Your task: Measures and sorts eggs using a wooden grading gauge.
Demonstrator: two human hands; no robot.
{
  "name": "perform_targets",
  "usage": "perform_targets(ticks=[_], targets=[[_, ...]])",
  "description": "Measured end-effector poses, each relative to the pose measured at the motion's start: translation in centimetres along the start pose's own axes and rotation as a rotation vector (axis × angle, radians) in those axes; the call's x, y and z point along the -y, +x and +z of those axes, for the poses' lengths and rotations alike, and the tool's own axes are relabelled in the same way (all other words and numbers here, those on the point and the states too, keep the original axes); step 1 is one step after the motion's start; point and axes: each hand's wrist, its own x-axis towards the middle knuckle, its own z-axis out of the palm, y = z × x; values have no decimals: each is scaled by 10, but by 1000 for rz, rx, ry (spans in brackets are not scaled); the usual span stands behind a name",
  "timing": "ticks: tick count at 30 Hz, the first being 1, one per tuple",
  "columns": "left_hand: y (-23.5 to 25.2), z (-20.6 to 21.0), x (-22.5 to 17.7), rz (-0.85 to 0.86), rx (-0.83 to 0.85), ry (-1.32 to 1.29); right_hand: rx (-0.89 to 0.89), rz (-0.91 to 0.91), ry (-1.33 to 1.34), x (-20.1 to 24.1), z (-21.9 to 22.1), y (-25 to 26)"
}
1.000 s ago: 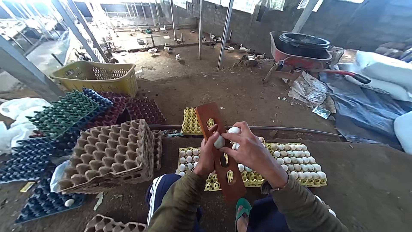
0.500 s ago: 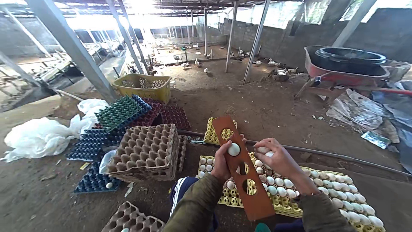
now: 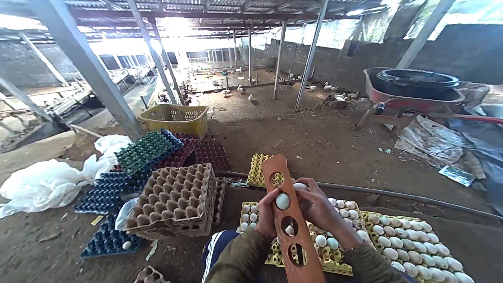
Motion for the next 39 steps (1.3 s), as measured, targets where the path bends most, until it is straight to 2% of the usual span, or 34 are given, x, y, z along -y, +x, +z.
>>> perform_targets(ticks=[3, 8, 13, 17, 21, 23, 27, 31, 39], targets=[[-2, -1, -1, 0, -27, -58, 8, -24, -37, 4, 1, 0], [3, -8, -2, -15, 62, -136, -11, -47, -156, 10, -2, 1], [5, 1, 0, 15, -2, -133, -37, -64, -247, 7, -4, 1], [10, -8, -1, 22, 48, -134, -78, 13, -313, -5, -17, -1], [12, -1, -14, 81, -35, -78, -164, 145, -281, -11, -36, 1], [12, 3, -21, 126, -137, 16, -183, 179, -201, -7, -45, -2], [14, 0, -23, 163, -250, 140, -124, 112, -92, 14, -42, -8], [19, -4, -11, 143, -321, 197, -13, 70, -174, 25, -23, -7], [23, -5, -9, 130, -335, 131, 190, 57, -293, 27, -12, -1]])
